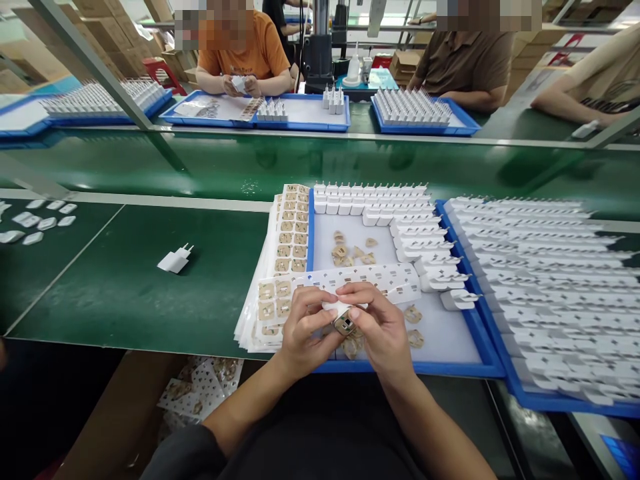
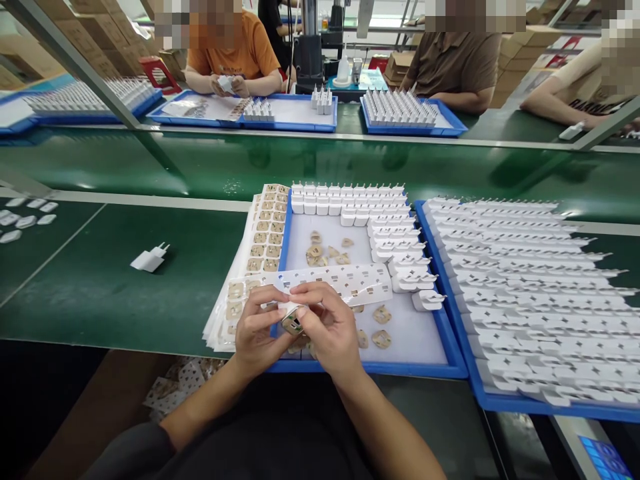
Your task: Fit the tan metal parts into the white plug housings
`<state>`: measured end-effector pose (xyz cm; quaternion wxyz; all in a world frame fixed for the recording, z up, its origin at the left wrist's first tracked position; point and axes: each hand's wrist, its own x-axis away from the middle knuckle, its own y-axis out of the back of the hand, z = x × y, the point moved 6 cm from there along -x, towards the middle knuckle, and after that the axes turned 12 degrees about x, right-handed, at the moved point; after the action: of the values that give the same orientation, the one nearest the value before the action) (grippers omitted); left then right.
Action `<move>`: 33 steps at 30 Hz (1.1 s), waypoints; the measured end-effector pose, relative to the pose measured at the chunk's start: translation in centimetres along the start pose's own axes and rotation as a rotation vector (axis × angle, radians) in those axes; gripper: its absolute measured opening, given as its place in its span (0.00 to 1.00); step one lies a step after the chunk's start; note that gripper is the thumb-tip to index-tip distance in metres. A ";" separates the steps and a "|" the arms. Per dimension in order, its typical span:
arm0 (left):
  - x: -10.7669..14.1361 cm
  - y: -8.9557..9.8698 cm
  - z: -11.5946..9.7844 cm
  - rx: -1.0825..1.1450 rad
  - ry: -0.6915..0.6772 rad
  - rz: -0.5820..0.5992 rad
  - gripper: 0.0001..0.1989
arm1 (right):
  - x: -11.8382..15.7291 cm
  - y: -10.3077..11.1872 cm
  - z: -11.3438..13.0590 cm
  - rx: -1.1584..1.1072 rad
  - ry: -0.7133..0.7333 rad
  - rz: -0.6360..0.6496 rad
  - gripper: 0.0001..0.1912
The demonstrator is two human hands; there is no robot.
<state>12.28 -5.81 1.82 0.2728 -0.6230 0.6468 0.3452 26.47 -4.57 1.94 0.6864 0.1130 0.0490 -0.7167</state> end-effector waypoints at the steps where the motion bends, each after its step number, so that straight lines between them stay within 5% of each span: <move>1: 0.0 0.0 0.0 0.008 0.004 -0.002 0.18 | 0.0 0.0 -0.1 -0.003 0.001 0.009 0.08; 11: 0.0 -0.1 0.1 0.017 0.022 0.007 0.18 | -0.3 0.0 0.1 -0.029 -0.006 0.056 0.07; 21: 0.8 0.0 1.3 0.139 0.109 0.008 0.16 | 0.0 -0.3 0.9 0.332 0.066 0.179 0.16; 29: 0.5 0.2 0.7 0.158 0.157 0.071 0.20 | -1.2 1.7 3.1 0.580 0.369 0.209 0.07; 33: 1.3 0.1 1.4 0.254 0.379 0.056 0.20 | 0.3 1.1 4.6 0.753 0.685 0.094 0.08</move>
<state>12.02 -5.49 -0.08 0.2131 -0.6190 0.7418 0.1454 27.13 -5.97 6.46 0.5741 0.5830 0.0044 -0.5750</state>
